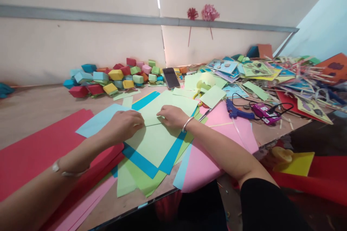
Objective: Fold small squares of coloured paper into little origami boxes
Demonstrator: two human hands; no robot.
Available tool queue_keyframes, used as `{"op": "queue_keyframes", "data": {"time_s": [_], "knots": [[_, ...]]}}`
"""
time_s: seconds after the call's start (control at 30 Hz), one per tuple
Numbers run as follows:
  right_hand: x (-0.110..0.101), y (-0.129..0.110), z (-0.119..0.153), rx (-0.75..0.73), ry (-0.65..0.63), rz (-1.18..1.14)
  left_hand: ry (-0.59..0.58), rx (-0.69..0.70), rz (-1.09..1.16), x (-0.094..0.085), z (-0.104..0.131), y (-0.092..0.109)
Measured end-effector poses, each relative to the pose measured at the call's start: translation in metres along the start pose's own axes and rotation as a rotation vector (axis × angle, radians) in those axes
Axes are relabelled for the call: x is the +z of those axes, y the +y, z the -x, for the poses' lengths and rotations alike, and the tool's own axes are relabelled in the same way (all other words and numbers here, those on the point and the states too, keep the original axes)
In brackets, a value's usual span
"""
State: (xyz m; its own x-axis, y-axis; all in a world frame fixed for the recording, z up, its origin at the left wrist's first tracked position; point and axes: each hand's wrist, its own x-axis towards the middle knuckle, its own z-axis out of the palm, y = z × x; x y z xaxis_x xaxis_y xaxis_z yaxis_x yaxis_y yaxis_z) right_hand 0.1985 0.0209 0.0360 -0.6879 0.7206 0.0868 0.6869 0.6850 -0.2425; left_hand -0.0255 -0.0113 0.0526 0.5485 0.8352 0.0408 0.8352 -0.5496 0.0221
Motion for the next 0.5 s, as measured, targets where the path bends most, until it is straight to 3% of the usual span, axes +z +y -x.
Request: {"op": "queue_keyframes", "data": {"time_s": [0.1,0.2,0.37,0.5], "knots": [[0.000,0.001,-0.001,0.043,-0.010,0.029,0.022,-0.087,-0.035,0.007,-0.006,0.001],[-0.001,-0.001,-0.001,0.043,-0.047,0.055,0.084,-0.074,0.003,0.014,-0.008,-0.001],[0.004,0.000,-0.001,0.028,0.088,0.103,0.323,-0.014,0.258,0.021,-0.009,-0.003],[0.009,0.003,-0.003,-0.016,0.144,0.129,0.299,0.036,0.384,0.025,-0.010,-0.001]]}}
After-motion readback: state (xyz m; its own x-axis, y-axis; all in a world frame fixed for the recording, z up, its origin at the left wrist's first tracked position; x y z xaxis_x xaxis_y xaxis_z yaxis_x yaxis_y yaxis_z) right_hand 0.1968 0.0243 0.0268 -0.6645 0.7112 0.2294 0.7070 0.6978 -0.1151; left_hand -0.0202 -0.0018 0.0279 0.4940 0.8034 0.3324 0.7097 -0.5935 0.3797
